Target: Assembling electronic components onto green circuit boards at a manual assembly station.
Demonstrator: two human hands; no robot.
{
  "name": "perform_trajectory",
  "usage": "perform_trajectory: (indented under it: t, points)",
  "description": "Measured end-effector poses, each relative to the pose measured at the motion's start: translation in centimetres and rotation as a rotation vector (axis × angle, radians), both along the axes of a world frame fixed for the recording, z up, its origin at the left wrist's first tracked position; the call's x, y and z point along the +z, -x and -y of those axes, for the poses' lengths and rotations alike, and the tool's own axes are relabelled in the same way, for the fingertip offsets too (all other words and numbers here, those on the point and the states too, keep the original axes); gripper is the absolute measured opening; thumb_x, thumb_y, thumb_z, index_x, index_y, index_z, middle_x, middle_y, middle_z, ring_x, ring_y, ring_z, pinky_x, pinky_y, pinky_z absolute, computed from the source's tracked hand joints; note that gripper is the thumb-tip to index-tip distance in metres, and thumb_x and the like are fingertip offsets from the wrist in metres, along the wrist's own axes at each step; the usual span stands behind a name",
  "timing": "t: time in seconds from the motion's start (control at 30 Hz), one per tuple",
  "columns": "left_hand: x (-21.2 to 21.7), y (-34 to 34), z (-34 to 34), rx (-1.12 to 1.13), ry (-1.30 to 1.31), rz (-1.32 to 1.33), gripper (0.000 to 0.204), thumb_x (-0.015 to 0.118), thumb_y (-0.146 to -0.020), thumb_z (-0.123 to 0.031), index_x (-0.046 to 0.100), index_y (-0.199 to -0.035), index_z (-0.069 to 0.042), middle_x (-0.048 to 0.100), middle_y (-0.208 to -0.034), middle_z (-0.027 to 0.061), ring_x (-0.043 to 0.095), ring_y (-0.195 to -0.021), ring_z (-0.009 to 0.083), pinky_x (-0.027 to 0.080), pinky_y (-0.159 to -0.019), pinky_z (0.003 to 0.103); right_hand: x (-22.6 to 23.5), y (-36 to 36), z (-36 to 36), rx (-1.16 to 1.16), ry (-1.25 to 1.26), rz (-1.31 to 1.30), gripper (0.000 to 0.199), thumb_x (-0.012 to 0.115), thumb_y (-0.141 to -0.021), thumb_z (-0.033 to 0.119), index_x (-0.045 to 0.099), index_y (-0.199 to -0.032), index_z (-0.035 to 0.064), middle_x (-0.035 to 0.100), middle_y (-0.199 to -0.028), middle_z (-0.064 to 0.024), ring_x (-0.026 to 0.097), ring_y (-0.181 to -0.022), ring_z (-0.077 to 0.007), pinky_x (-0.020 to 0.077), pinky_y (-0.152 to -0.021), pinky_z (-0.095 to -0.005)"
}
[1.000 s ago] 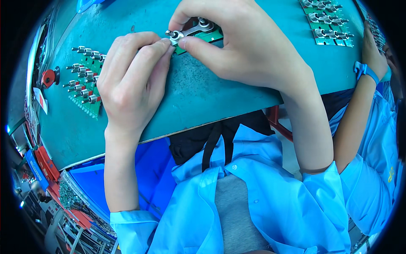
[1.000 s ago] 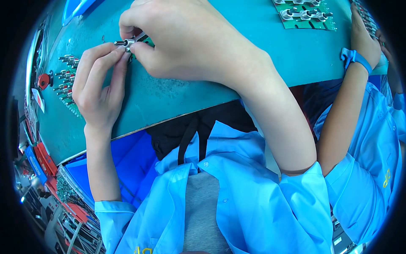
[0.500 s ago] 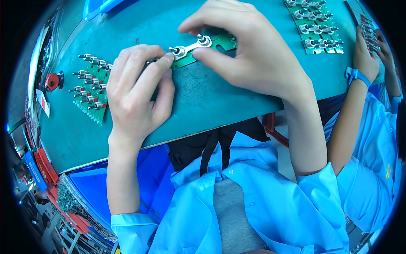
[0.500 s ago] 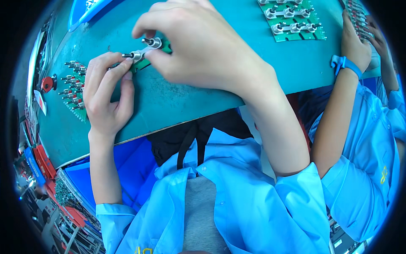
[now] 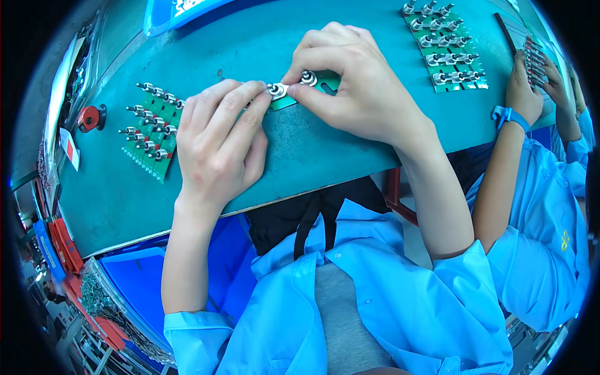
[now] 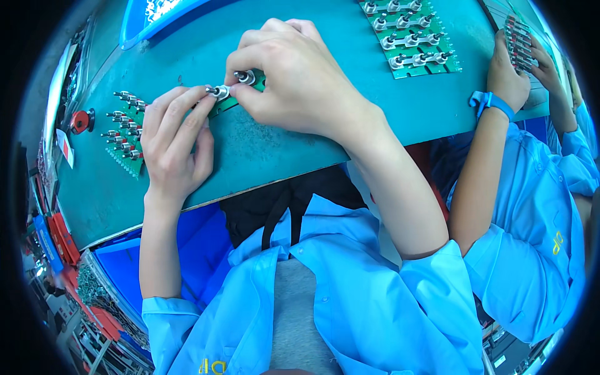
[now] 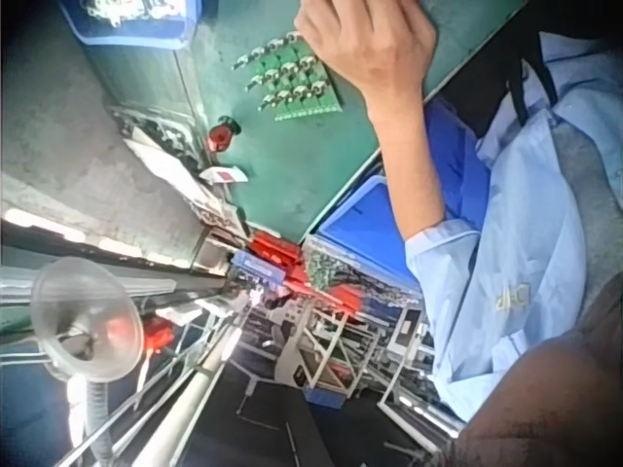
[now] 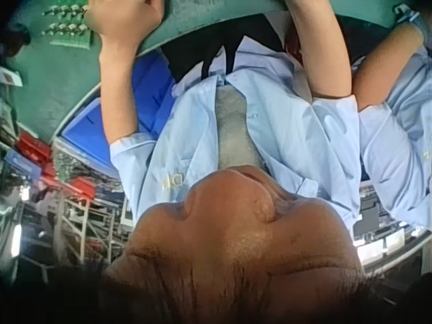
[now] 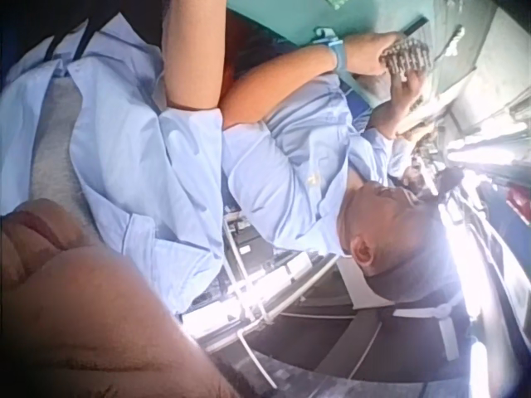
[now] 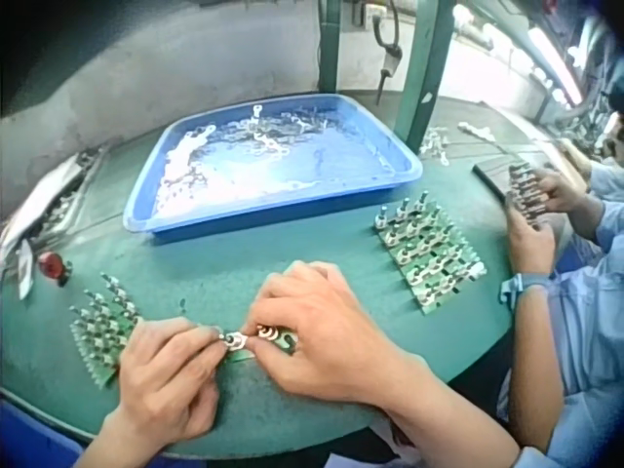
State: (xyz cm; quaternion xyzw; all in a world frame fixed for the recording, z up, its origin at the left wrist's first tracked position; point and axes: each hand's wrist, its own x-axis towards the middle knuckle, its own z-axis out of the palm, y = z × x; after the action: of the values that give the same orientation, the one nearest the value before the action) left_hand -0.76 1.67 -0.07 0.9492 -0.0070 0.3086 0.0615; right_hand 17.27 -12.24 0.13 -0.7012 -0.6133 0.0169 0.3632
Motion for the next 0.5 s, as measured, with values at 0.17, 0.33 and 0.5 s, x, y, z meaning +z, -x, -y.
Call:
perform_trajectory:
  t: [0.17, 0.33, 0.5]
  points:
    - [-0.3, 0.0, 0.0, -0.001, 0.006, 0.002, 0.03, 0.072, -0.077, 0.001, 0.075, -0.107, -0.003, 0.071, -0.117, 0.0076, 0.065, -0.106, 0.0256, 0.054, -0.092, 0.039, -0.1, -0.3, 0.5, 0.001, -0.031, -0.035, 0.009, 0.073, -0.086, 0.009, 0.073, -0.095, 0.0088, 0.07, -0.103, -0.0019, 0.061, -0.096, -0.0197, 0.0408, -0.101, -0.0355]
    - [-0.2, 0.0, 0.0, 0.012, 0.005, -0.004, 0.031, 0.072, -0.077, 0.001, 0.075, -0.107, -0.004, 0.07, -0.118, 0.0077, 0.065, -0.107, 0.0259, 0.054, -0.091, 0.039, -0.3, -1.2, 1.4, 0.017, -0.067, -0.131, 0.01, 0.073, -0.086, 0.01, 0.072, -0.096, 0.0081, 0.07, -0.105, -0.0018, 0.06, -0.097, -0.0208, 0.0407, -0.101, -0.0353]
    - [-0.1, 0.3, -0.2, 0.025, 0.018, -0.014, 0.03, 0.073, -0.076, 0.0, 0.076, -0.106, -0.005, 0.069, -0.119, 0.008, 0.065, -0.107, 0.0273, 0.054, -0.091, 0.04, -0.4, -1.1, 1.1, 0.004, -0.074, -0.044, 0.008, 0.071, -0.088, 0.01, 0.072, -0.096, 0.0078, 0.069, -0.105, -0.0014, 0.06, -0.096, -0.0214, 0.0409, -0.1, -0.0353]
